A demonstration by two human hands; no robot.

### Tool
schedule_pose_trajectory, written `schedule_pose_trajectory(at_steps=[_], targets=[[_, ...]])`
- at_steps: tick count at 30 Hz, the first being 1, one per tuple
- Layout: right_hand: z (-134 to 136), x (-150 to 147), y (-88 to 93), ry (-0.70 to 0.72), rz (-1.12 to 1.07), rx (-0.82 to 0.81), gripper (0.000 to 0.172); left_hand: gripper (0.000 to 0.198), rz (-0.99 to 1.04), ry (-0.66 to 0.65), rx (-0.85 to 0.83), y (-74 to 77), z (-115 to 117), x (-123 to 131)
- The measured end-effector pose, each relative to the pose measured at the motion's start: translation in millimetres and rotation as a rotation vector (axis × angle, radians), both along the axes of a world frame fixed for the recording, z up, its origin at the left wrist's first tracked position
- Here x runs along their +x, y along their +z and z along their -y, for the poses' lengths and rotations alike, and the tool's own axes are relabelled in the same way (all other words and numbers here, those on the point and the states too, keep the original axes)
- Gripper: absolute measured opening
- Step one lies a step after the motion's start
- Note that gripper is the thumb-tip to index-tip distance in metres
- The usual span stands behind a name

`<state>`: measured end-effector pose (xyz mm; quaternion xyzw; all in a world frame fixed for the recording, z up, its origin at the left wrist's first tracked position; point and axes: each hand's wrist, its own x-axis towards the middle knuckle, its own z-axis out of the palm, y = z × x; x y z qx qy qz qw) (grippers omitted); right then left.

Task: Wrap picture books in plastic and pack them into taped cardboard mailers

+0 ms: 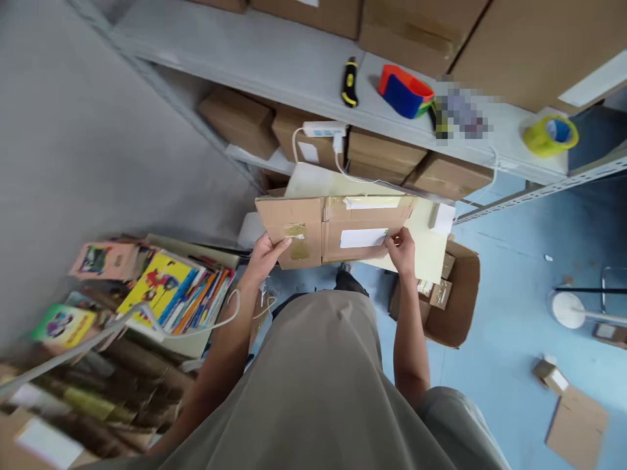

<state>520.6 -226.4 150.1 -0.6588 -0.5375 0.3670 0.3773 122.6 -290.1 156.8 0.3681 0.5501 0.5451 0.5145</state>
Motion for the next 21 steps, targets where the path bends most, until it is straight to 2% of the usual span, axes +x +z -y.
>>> schedule_pose_trajectory(at_steps=[4,7,10,15,18,21], targets=[[-20.4,40.4,-10.1,-0.1,0.039,-0.051,0.042,0.065,0.051,0.101,-0.006,-21.2,-91.0,55.3],[-24.2,55.8,-19.4,-0.158,0.07,-0.081,0.047,0.061,0.061,0.129,-0.057,-31.0,-135.5,87.8],[-24.4,62.6,-27.8,-0.202,0.082,-0.114,0.051,0.048,0.076,0.08,-0.098,-32.3,-157.4,104.3],[-23.8,62.9,-28.7,-0.195,0.072,-0.216,0.063,0.028,0.139,0.013,-0.124,-31.7,-180.7,107.2],[-23.9,54.1,-22.0,-0.125,0.058,-0.261,0.068,0.022,0.178,-0.039,-0.141,-34.2,-194.4,108.6],[-24.7,47.7,-14.1,-0.008,0.055,-0.239,0.059,0.025,0.148,-0.104,-0.192,-34.2,-197.6,109.4]])
